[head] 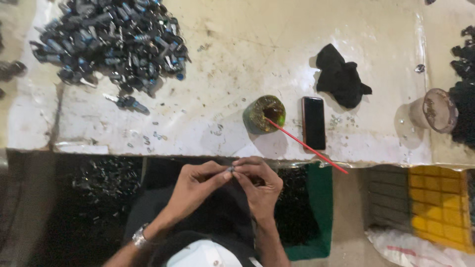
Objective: The person repeatedly picks up small metallic components from a pile, inserts a tiny piece into each, and uses a red stick to apply a substance from a jar. The person then places the assembled parts into a bin below the work surface.
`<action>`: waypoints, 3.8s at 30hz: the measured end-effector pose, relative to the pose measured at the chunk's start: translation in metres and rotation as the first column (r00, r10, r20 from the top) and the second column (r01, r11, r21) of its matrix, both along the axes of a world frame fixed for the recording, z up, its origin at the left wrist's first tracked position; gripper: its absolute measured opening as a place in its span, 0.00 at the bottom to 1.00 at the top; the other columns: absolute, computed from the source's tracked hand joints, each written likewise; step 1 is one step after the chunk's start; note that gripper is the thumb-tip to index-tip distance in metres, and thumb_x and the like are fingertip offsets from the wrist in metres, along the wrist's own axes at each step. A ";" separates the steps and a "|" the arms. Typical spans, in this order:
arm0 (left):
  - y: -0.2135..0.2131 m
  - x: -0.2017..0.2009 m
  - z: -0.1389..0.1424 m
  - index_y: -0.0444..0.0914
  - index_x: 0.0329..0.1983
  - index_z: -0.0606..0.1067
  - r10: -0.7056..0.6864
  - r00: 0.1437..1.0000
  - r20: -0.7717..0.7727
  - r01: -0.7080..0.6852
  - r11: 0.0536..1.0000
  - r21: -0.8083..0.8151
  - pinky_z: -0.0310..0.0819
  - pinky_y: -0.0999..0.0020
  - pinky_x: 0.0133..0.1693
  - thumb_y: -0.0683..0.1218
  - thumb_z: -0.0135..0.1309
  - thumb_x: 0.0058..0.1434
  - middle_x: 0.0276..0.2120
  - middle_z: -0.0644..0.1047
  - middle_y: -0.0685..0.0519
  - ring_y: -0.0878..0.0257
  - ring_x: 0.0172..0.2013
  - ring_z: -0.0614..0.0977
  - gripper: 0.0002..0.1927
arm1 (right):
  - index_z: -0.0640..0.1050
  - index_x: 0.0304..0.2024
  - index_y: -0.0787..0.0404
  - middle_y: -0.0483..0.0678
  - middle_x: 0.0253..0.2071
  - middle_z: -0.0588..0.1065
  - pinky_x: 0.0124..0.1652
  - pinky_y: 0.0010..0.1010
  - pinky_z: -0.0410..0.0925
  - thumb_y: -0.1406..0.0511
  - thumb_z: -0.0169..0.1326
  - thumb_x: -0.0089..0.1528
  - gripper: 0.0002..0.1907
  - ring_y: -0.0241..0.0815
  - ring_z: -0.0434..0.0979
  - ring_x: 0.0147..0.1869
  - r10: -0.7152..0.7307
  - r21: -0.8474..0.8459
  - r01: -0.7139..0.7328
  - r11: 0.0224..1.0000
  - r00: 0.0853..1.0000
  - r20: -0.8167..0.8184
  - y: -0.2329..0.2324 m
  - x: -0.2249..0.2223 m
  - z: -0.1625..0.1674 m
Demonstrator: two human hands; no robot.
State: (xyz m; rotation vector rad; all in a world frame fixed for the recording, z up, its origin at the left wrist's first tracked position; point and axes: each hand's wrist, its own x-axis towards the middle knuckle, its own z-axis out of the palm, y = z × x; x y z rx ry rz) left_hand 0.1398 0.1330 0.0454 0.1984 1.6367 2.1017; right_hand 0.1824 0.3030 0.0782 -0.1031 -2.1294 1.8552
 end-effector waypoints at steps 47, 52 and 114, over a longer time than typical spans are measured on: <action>-0.005 0.007 0.008 0.32 0.57 0.77 -0.010 0.611 -0.792 -0.314 0.915 -0.254 0.79 0.59 0.49 0.32 0.59 0.61 0.43 0.80 0.44 0.46 0.47 0.82 0.20 | 0.84 0.34 0.69 0.50 0.34 0.84 0.21 0.23 0.62 0.73 0.65 0.55 0.05 0.31 0.68 0.21 -0.177 -0.007 0.200 0.980 0.884 0.432 0.022 0.002 -0.016; -0.018 -0.005 0.009 0.33 0.53 0.79 0.210 0.710 -0.672 -0.482 0.840 -0.248 0.80 0.64 0.48 0.33 0.60 0.59 0.46 0.81 0.43 0.52 0.46 0.85 0.18 | 0.80 0.51 0.63 0.48 0.34 0.79 0.20 0.19 0.55 0.71 0.60 0.64 0.12 0.26 0.64 0.21 -0.515 -0.192 0.518 0.833 0.854 0.069 0.060 -0.033 0.009; -0.097 -0.043 0.015 0.37 0.49 0.75 0.370 0.478 -0.796 -0.832 0.482 -0.276 0.76 0.59 0.58 0.38 0.66 0.66 0.51 0.80 0.51 0.56 0.53 0.81 0.13 | 0.81 0.55 0.58 0.53 0.42 0.77 0.30 0.37 0.71 0.64 0.64 0.62 0.18 0.46 0.80 0.35 0.045 0.808 -0.092 0.582 0.996 0.081 -0.033 -0.054 -0.001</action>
